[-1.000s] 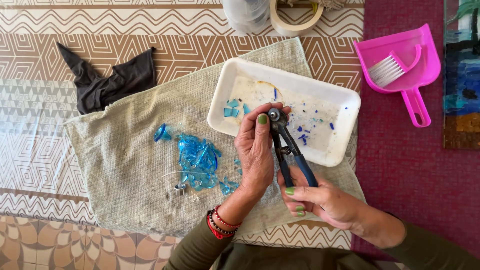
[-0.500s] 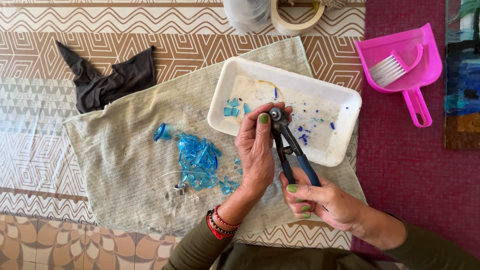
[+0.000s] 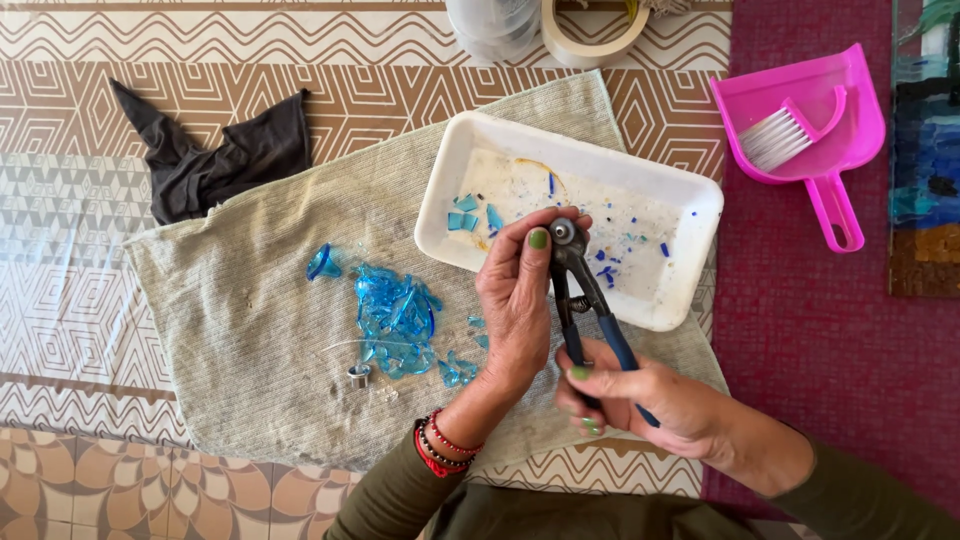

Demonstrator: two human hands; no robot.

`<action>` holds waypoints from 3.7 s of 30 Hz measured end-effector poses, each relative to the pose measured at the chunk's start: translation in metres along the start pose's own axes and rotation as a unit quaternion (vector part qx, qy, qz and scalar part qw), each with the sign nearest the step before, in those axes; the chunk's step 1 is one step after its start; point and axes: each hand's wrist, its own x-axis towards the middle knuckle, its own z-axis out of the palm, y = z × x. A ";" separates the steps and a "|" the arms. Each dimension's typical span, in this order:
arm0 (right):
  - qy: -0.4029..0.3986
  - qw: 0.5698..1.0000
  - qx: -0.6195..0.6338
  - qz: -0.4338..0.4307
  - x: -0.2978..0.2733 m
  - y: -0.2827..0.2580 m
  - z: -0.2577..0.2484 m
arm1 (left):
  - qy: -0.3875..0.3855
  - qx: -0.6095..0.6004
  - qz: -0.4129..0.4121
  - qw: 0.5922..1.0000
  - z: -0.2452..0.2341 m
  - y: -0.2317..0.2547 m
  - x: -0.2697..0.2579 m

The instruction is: Cutting small pieces of blue glass using glass nippers over a tray for a mosaic project

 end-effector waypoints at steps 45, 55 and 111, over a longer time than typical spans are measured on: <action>0.432 0.537 -0.618 -0.377 -0.033 -0.093 -0.037 | -0.006 0.009 -0.032 0.999 -0.038 -0.008 0.027; 0.611 0.426 -0.636 -0.202 -0.033 -0.185 -0.111 | -0.101 0.089 -0.023 0.991 -0.019 -0.015 0.023; 0.281 0.449 -0.824 -0.201 -0.081 -0.129 -0.113 | -0.099 0.042 -0.188 0.976 -0.035 0.029 0.034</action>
